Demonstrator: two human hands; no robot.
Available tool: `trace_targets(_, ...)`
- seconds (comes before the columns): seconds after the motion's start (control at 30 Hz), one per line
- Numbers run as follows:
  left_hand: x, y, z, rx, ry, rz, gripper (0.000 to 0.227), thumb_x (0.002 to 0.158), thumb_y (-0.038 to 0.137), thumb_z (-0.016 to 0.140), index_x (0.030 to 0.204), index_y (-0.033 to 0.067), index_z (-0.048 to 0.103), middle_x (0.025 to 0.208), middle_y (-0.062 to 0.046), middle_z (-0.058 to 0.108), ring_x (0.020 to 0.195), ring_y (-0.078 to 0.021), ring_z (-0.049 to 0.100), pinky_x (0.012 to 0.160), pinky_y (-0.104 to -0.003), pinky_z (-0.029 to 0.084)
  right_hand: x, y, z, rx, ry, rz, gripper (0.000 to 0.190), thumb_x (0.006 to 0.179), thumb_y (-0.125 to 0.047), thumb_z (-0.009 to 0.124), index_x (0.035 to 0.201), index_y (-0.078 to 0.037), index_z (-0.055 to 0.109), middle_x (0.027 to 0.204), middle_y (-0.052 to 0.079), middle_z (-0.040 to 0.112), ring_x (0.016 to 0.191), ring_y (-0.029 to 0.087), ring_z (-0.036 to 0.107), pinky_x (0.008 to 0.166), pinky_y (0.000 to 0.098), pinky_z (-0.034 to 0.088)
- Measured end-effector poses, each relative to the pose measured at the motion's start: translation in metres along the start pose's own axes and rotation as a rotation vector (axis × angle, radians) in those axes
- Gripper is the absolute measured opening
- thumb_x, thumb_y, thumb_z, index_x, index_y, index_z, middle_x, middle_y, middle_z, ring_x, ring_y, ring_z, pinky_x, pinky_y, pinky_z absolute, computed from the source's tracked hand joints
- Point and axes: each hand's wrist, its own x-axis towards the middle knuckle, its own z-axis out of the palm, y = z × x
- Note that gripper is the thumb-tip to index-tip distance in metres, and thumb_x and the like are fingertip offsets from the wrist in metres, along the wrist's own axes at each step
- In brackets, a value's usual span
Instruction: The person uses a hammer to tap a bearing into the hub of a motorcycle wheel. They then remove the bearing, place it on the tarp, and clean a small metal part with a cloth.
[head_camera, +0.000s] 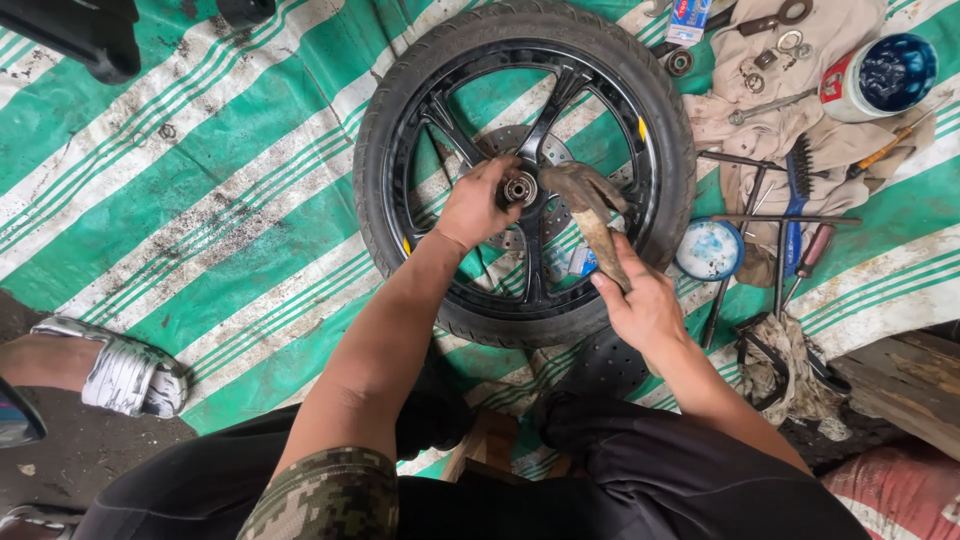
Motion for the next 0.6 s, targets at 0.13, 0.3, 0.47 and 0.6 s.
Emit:
trace_targets(0.13,-0.004,-0.004,0.004,-0.005,0.007,-0.013,0.078,0.074,0.025,0.095,0.145,0.0193,0.062,0.114,-0.004,0.082,0.109,-0.0325,0.078,0.101,-0.051,0.063,0.007,-0.006,0.016,-0.041,-0.024,-0.045,0.066,0.102,-0.035,0.077,0.162,-0.014,0.062,0.136,0.03,0.075,0.122,0.051,0.072,0.096,0.0621,0.062)
trace_targets(0.3,-0.001,-0.001,-0.001,0.026,0.003,-0.013,0.075,0.079,0.025,0.094,0.146,0.0165,0.061,0.114,-0.006,0.082,0.107,-0.0362,0.079,0.099,-0.053,0.065,0.003,-0.029,-0.004,-0.03,0.052,-0.143,0.066,0.103,-0.037,0.075,0.164,-0.014,0.063,0.133,0.031,0.076,0.116,0.051,0.074,0.088,0.0576,0.064)
trace_targets(0.47,-0.001,0.001,0.001,0.005,-0.004,-0.01,0.072,0.083,0.019,0.09,0.148,0.0147,0.06,0.115,-0.007,0.081,0.107,-0.0365,0.079,0.099,-0.055,0.065,0.009,0.017,0.028,-0.016,0.129,-0.249,0.068,0.099,-0.031,0.083,0.16,-0.007,0.065,0.133,0.032,0.076,0.114,0.051,0.074,0.084,0.056,0.065)
trace_targets(0.6,-0.001,-0.009,0.01,0.061,0.002,0.004,0.08,0.075,0.026,0.095,0.146,0.017,0.06,0.113,-0.005,0.081,0.108,-0.0337,0.079,0.1,-0.052,0.065,0.008,0.004,0.012,-0.119,-0.079,0.063,0.072,0.104,-0.047,0.072,0.17,-0.025,0.054,0.144,0.024,0.073,0.128,0.046,0.071,0.097,0.0604,0.062)
